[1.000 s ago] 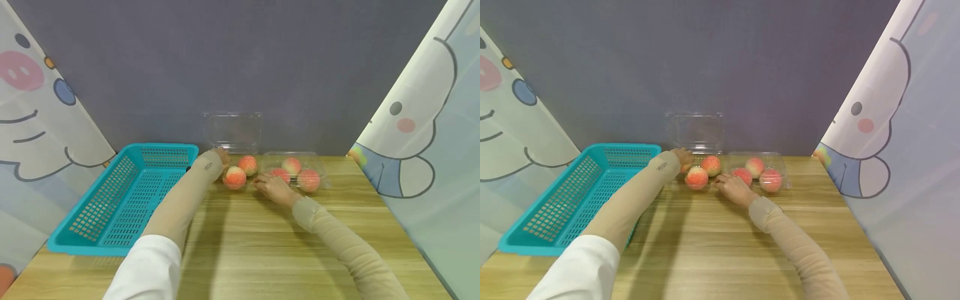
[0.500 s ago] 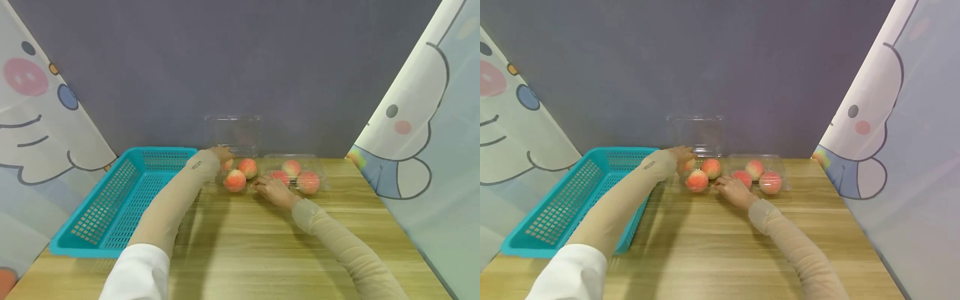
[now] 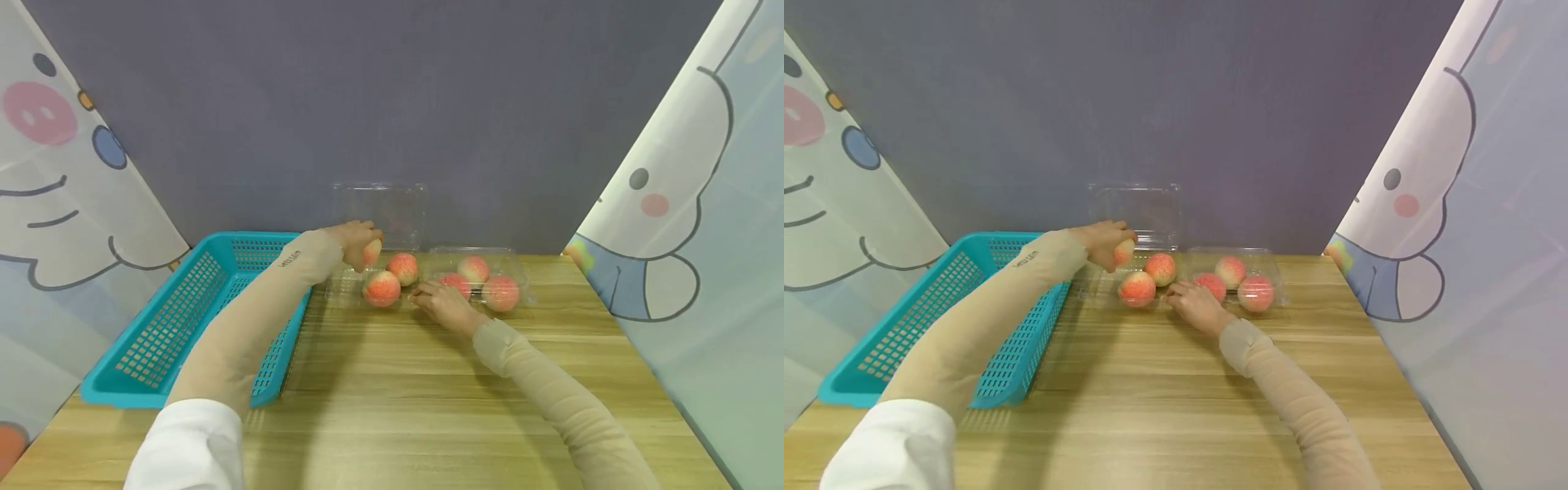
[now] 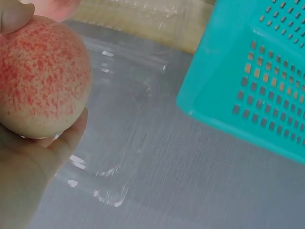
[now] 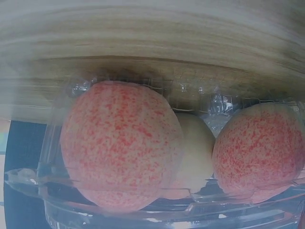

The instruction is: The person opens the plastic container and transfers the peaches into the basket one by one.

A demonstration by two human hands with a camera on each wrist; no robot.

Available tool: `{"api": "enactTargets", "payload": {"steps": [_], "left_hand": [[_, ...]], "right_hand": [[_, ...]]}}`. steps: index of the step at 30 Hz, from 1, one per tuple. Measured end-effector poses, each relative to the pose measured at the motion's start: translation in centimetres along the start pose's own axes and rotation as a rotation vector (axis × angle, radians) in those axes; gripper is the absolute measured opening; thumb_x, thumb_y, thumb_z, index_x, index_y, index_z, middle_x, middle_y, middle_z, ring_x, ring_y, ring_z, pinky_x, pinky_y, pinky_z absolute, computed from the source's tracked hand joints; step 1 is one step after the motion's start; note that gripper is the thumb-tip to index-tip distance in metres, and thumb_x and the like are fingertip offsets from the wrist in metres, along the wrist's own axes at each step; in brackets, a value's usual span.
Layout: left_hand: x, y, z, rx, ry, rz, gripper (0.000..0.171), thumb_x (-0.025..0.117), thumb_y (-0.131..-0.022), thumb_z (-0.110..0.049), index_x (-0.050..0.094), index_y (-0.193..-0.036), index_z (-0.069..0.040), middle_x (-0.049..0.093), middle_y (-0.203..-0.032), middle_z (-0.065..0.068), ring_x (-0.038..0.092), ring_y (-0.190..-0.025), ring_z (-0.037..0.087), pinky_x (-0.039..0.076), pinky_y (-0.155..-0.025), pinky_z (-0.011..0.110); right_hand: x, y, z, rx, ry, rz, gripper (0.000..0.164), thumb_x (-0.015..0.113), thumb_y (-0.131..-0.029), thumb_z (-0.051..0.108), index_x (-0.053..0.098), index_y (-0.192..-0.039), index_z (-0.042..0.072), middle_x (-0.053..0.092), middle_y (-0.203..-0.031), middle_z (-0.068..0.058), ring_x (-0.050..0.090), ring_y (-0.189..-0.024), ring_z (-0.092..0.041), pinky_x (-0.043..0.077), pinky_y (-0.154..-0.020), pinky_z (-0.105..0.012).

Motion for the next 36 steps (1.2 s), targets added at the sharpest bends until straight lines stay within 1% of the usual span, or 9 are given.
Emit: {"api": "enactTargets", "payload": {"steps": [6,12,17,20,23,27,32,34,36], "left_hand": [[-1.6,1.3,0.2,0.048,-0.014,-0.073,0.075,0.077,-0.069,-0.022,0.04,-0.134,-0.019,0.04,-0.131,0.009,0.043,-0.117,0.031,0.044,-0.091,0.043],[-3.0,3.6,0.7,0.064,-0.009,-0.106,0.074,0.076,-0.069,-0.02,0.04,-0.134,-0.02,0.041,-0.129,0.008,0.043,-0.115,0.031,0.044,-0.089,0.045],[-3.6,5.5,1.6,0.081,-0.019,-0.166,0.069,0.075,-0.069,-0.018,0.044,-0.131,-0.018,0.045,-0.121,0.007,0.047,-0.108,0.03,0.046,-0.084,0.044],[-3.6,6.4,2.1,0.094,-0.011,-0.212,0.07,0.075,-0.068,-0.018,0.044,-0.131,-0.017,0.047,-0.121,0.008,0.048,-0.107,0.03,0.046,-0.084,0.045],[-3.2,7.3,2.6,0.099,0.013,-0.272,0.074,0.076,-0.067,-0.018,0.04,-0.132,-0.013,0.046,-0.125,0.008,0.047,-0.112,0.031,0.046,-0.085,0.048],[-2.2,8.5,3.5,0.133,0.011,-0.373,0.077,0.078,-0.064,-0.019,0.038,-0.129,-0.011,0.045,-0.127,0.009,0.044,-0.116,0.03,0.048,-0.083,0.048],[-0.4,9.9,4.6,0.222,-0.098,-0.491,0.07,0.079,-0.064,-0.015,0.044,-0.124,-0.01,0.042,-0.125,0.011,0.046,-0.111,0.031,0.052,-0.074,0.044],[0.5,10.5,5.1,0.248,-0.143,-0.528,0.067,0.079,-0.064,-0.013,0.047,-0.123,-0.008,0.043,-0.124,0.014,0.047,-0.111,0.033,0.052,-0.075,0.044],[1.3,11.2,5.7,0.251,-0.191,-0.55,0.067,0.079,-0.063,-0.012,0.049,-0.122,-0.007,0.045,-0.123,0.016,0.045,-0.113,0.034,0.05,-0.083,0.046]], "right_hand": [[0.1,0.1,-0.1,0.008,0.003,-0.009,0.014,0.069,-0.079,0.006,0.071,-0.092,0.006,0.065,-0.094,-0.004,0.063,-0.087,-0.017,0.055,-0.071,-0.024],[0.2,0.1,-0.1,0.012,0.015,0.003,0.014,0.069,-0.08,0.008,0.071,-0.093,0.007,0.065,-0.095,-0.003,0.062,-0.089,-0.017,0.054,-0.073,-0.023],[0.3,0.2,0.0,-0.001,0.016,-0.007,0.014,0.069,-0.08,0.009,0.071,-0.093,0.007,0.065,-0.094,-0.003,0.062,-0.088,-0.017,0.055,-0.072,-0.024],[0.1,0.2,0.0,-0.001,0.018,-0.012,0.014,0.069,-0.08,0.009,0.071,-0.093,0.007,0.065,-0.094,-0.004,0.062,-0.088,-0.017,0.055,-0.072,-0.025],[-0.1,0.2,0.0,-0.003,0.017,-0.011,0.014,0.069,-0.08,0.008,0.071,-0.093,0.007,0.065,-0.094,-0.004,0.062,-0.088,-0.018,0.055,-0.071,-0.025],[-0.2,0.3,0.0,-0.01,0.018,-0.007,0.013,0.069,-0.08,0.008,0.071,-0.093,0.007,0.065,-0.094,-0.004,0.062,-0.089,-0.018,0.055,-0.072,-0.026],[-0.1,0.5,-0.2,-0.008,0.011,-0.016,0.015,0.07,-0.079,0.006,0.071,-0.094,0.006,0.065,-0.095,-0.004,0.062,-0.09,-0.018,0.055,-0.072,-0.027],[-0.2,0.5,-0.1,-0.01,0.007,-0.023,0.016,0.07,-0.078,0.005,0.07,-0.093,0.005,0.065,-0.094,-0.005,0.062,-0.089,-0.019,0.055,-0.072,-0.027],[-0.2,0.5,-0.1,-0.011,-0.001,-0.023,0.015,0.07,-0.078,0.005,0.07,-0.093,0.005,0.065,-0.094,-0.005,0.062,-0.088,-0.019,0.055,-0.072,-0.027]]}}
Point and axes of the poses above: each hand's wrist, its own y-axis away from the middle knuckle, its own x-axis out of the palm, z = x × y, the point moved 4 cm from there along -y, towards the middle knuckle
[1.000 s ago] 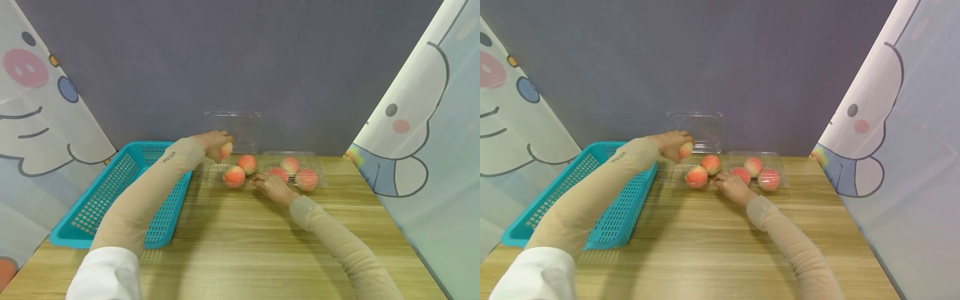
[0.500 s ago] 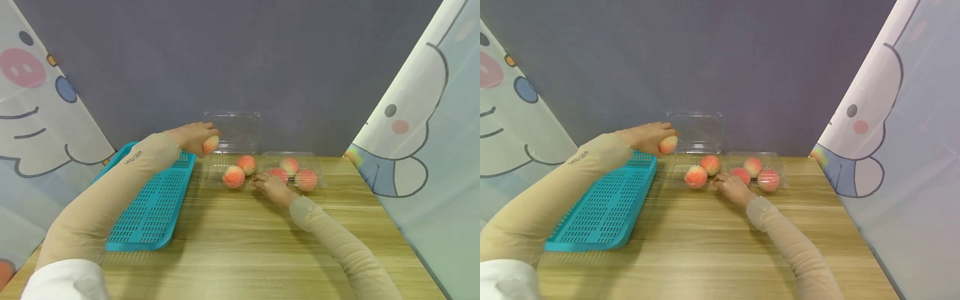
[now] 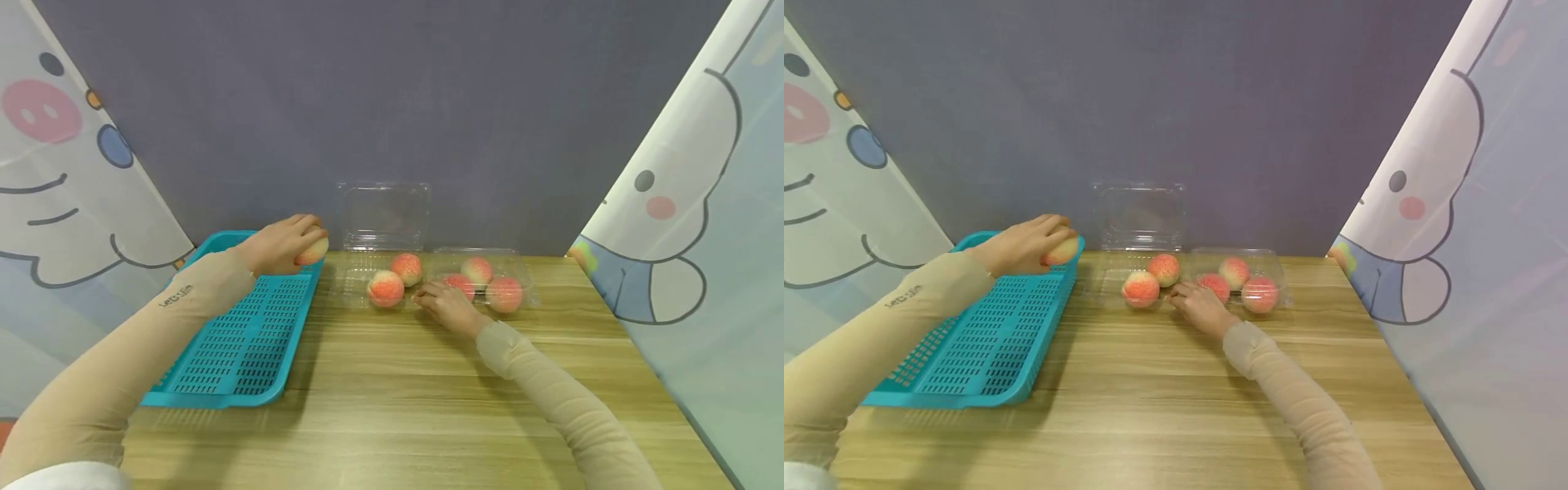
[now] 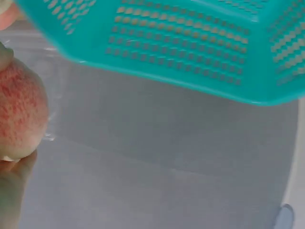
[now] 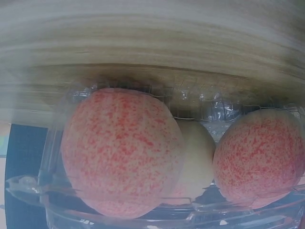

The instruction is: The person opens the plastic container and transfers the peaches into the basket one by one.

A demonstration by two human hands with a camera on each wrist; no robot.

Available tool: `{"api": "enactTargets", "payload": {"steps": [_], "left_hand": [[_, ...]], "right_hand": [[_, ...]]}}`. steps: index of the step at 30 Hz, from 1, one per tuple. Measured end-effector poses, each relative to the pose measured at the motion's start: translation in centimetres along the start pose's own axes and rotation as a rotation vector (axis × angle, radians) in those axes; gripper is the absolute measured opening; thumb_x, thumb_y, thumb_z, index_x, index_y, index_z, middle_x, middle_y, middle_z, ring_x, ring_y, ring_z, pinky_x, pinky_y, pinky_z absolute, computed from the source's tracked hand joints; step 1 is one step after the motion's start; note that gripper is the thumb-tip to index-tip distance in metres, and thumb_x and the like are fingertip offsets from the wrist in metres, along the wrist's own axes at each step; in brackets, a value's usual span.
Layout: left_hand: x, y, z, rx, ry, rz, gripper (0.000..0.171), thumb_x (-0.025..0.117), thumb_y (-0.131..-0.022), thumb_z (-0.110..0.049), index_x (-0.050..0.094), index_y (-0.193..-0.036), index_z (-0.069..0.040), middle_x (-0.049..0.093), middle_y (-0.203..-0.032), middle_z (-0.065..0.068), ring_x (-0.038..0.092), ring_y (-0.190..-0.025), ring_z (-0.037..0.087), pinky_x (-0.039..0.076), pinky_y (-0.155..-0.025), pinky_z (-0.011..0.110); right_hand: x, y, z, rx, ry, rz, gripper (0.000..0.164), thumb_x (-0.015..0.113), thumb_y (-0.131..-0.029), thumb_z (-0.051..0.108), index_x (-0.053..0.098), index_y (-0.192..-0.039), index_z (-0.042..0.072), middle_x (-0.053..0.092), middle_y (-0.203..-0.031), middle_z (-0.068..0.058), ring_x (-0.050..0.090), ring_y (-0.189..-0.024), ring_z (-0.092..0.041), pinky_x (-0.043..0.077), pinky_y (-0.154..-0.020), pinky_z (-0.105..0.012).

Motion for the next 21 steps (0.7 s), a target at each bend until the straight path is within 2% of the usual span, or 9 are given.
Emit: {"api": "enactTargets", "payload": {"steps": [2,6,10,16,21], "left_hand": [[0.4,1.1,0.3,0.011,-0.06,-0.008,0.066,0.079,-0.063,-0.011,0.051,-0.122,-0.004,0.048,-0.122,0.019,0.045,-0.115,0.037,0.047,-0.089,0.048],[1.2,3.1,1.0,0.016,-0.16,0.023,0.065,0.078,-0.064,-0.011,0.052,-0.123,-0.002,0.051,-0.123,0.022,0.046,-0.116,0.039,0.043,-0.095,0.049],[2.0,4.4,1.5,0.017,-0.167,0.072,0.062,0.077,-0.064,-0.006,0.053,-0.121,-0.001,0.052,-0.122,0.022,0.048,-0.115,0.039,0.044,-0.094,0.049],[3.7,5.5,2.8,-0.033,-0.155,0.179,0.065,0.078,-0.062,-0.005,0.052,-0.122,-0.003,0.049,-0.124,0.021,0.048,-0.114,0.04,0.048,-0.088,0.05],[6.2,5.5,3.4,-0.01,-0.175,0.241,0.065,0.078,-0.062,-0.004,0.052,-0.122,-0.002,0.05,-0.121,0.021,0.049,-0.112,0.042,0.048,-0.088,0.05]], "right_hand": [[0.0,0.0,0.1,0.001,-0.007,0.009,0.016,0.07,-0.078,0.005,0.07,-0.094,0.005,0.065,-0.094,-0.006,0.062,-0.088,-0.019,0.055,-0.072,-0.027],[0.2,0.0,0.1,0.01,-0.012,0.035,0.017,0.069,-0.079,0.005,0.07,-0.096,0.005,0.065,-0.096,-0.006,0.062,-0.09,-0.02,0.055,-0.073,-0.027],[0.2,0.0,0.0,0.027,-0.019,0.049,0.017,0.068,-0.08,0.005,0.07,-0.096,0.005,0.065,-0.097,-0.006,0.062,-0.09,-0.02,0.055,-0.074,-0.027],[0.4,-0.2,-0.6,0.046,-0.017,0.061,0.018,0.068,-0.079,0.005,0.07,-0.098,0.006,0.065,-0.098,-0.006,0.062,-0.092,-0.02,0.055,-0.074,-0.027],[0.5,0.7,-0.7,0.036,-0.01,0.057,0.019,0.07,-0.077,0.004,0.07,-0.097,0.005,0.065,-0.097,-0.006,0.062,-0.09,-0.019,0.055,-0.073,-0.025]]}}
Point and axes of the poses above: each hand's wrist, its own y-axis away from the middle knuckle, its own x-axis out of the palm, z = x × y, the point moved 4 cm from there along -y, towards the middle knuckle
